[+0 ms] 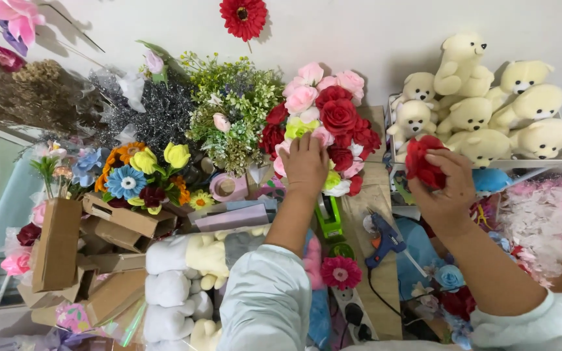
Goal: The person arranges artificial flowers and teddy bears on a cluttered table. They pick up red and pink flowers to adjust a bouquet and repeatedly move small white teddy bears from a plastic bag to a wire rack.
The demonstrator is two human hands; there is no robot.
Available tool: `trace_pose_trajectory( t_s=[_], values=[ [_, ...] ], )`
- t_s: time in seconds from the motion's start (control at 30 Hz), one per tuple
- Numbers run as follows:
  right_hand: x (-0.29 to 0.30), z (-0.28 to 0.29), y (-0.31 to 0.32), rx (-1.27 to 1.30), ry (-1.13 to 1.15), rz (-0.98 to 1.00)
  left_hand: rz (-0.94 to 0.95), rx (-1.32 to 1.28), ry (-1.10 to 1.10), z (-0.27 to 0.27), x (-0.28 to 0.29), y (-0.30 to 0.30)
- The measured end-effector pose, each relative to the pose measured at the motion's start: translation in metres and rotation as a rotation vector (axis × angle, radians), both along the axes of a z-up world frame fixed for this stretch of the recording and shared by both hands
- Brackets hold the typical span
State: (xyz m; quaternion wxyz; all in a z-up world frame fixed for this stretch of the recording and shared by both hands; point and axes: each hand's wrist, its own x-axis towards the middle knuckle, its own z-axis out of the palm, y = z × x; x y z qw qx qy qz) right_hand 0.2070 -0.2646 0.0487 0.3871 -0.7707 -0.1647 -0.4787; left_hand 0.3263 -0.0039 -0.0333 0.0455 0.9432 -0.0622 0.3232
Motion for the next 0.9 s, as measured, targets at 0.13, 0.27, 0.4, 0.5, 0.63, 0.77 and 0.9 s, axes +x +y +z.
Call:
trace_pose_trajectory(
  t_s=[0.13,0.27,0.4,0.5,0.63,0.77,0.9],
  values=[
    [0.027,0.006,0.026,-0.043,-0.11,0.0,-0.001,-0.044,-0.018,-0.01,0.007,0.01],
    [0.046,0.007,0.047,-0.168,-0.212,0.089,-0.013,-0.122,0.087,-0.004,0.004,0.011],
    [0.06,-0.005,0.061,-0.195,-0.192,0.167,-0.011,-0.171,0.17,-0.003,0.006,0.014],
    [0.063,-0.011,0.067,-0.21,-0.144,0.199,-0.005,-0.213,0.217,-0.017,0.016,0.021],
    [0.073,-0.023,0.076,-0.253,-0.147,0.194,-0.029,-0.244,0.264,-0.01,0.012,0.023],
    [0.082,-0.033,0.087,-0.303,-0.135,0.185,-0.034,-0.247,0.252,-0.012,0.011,0.024],
    [0.094,-0.043,0.098,-0.416,-0.119,0.16,-0.059,-0.248,0.25,0.0,0.009,0.024]
  ],
)
